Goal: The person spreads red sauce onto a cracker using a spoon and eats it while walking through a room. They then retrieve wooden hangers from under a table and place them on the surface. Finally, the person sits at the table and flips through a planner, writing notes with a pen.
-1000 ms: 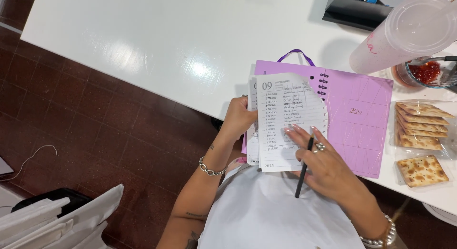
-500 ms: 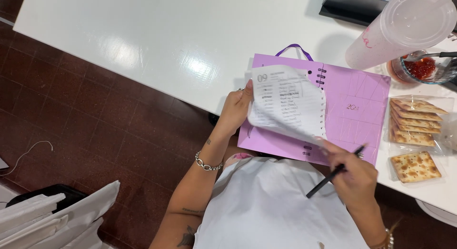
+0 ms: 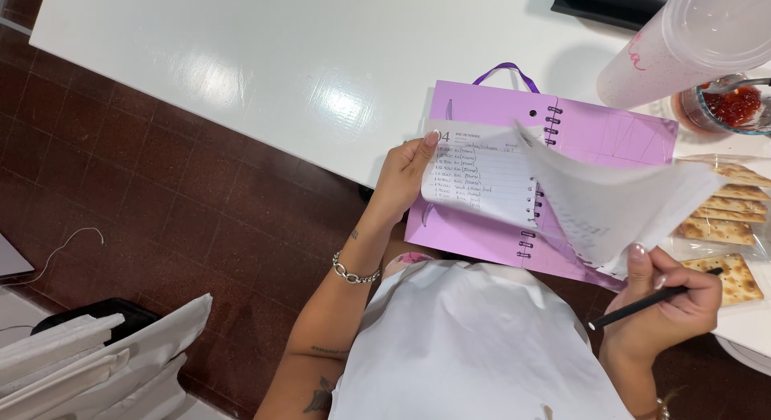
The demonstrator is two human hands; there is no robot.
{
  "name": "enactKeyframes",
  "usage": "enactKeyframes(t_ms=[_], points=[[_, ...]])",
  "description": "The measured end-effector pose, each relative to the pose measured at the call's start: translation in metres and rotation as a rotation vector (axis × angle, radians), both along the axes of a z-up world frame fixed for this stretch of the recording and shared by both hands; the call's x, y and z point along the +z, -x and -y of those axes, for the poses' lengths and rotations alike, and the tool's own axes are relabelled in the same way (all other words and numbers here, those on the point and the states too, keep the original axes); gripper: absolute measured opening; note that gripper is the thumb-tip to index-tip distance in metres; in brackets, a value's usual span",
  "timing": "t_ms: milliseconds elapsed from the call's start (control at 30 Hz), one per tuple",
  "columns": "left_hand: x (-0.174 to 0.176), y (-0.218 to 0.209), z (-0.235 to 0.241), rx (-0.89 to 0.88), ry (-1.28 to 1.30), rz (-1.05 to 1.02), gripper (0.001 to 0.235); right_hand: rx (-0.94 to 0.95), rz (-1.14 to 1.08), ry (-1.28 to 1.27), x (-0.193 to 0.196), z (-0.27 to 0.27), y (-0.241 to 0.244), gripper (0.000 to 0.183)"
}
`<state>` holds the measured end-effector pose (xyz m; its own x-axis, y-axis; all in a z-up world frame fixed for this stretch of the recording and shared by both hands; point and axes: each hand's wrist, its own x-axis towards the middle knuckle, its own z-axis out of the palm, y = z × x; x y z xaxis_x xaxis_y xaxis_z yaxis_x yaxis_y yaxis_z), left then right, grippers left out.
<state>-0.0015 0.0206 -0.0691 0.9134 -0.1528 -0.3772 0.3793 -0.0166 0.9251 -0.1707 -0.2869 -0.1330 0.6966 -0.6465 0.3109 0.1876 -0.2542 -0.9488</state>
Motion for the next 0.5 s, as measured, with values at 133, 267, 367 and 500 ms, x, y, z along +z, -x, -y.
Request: enactKeyframes(t_ms=[133,267,367,500], points=[[0.005,0.002,0.001,-0.012,0.05,0.0,0.052,-0.054,-0.008,0.001,0.0,0.0,0.0,0.046],[0.006,0.001,-0.001,-0.013,0.07,0.006,0.048,-0.03,-0.012,-0.056,0.033,-0.025,-0.008,0.041],[0.003,0.0,-0.002,-0.038,0.068,0.053,0.048,-0.049,0.0,-0.057,0.009,-0.012,0.005,0.041],[0.006,0.0,-0.002,-0.04,0.095,0.042,0.046,-0.096,-0.051,0.098,-0.008,0.0,0.014,0.052]])
